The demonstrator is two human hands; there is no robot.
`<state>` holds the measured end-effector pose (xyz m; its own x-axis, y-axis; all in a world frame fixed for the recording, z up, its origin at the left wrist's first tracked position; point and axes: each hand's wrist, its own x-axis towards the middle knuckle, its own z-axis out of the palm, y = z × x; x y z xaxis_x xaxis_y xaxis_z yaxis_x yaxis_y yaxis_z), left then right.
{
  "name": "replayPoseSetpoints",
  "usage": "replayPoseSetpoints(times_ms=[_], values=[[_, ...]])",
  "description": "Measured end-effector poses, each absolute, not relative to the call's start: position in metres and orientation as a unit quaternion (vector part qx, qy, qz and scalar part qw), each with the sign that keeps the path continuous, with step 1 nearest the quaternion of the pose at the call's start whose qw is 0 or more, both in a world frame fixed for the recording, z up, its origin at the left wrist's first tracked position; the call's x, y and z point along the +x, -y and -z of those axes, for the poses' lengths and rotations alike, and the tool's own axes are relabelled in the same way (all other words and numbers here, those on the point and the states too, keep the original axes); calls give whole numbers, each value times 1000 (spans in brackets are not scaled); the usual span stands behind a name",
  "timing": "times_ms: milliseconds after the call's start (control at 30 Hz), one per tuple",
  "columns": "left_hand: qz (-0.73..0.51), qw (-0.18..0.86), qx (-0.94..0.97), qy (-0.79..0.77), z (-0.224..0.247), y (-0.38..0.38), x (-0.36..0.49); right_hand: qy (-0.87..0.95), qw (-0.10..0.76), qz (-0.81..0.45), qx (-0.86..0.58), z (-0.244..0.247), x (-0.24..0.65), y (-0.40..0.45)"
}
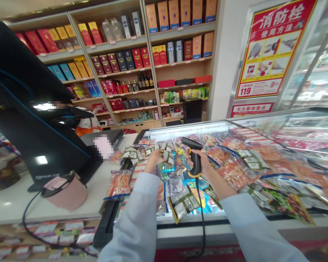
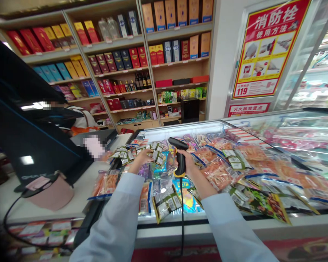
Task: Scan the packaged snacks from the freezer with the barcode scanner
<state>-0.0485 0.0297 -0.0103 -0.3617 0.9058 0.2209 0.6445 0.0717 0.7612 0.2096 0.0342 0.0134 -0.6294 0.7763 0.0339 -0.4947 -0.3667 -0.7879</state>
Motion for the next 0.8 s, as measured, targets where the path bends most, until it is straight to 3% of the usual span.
replayPoseSetpoints(times_ms=[100,300,800], values=[[-452,177,533,-693,17,-10,-59,416,393,-806,-148,-16,204,-27],[-660,159,478,-558,15,4,-65,458,358,-801,-140,-13,192,-10],[-672,124,473,-557,3,17,-83,485,353,-792,-117,-6,187,-2]])
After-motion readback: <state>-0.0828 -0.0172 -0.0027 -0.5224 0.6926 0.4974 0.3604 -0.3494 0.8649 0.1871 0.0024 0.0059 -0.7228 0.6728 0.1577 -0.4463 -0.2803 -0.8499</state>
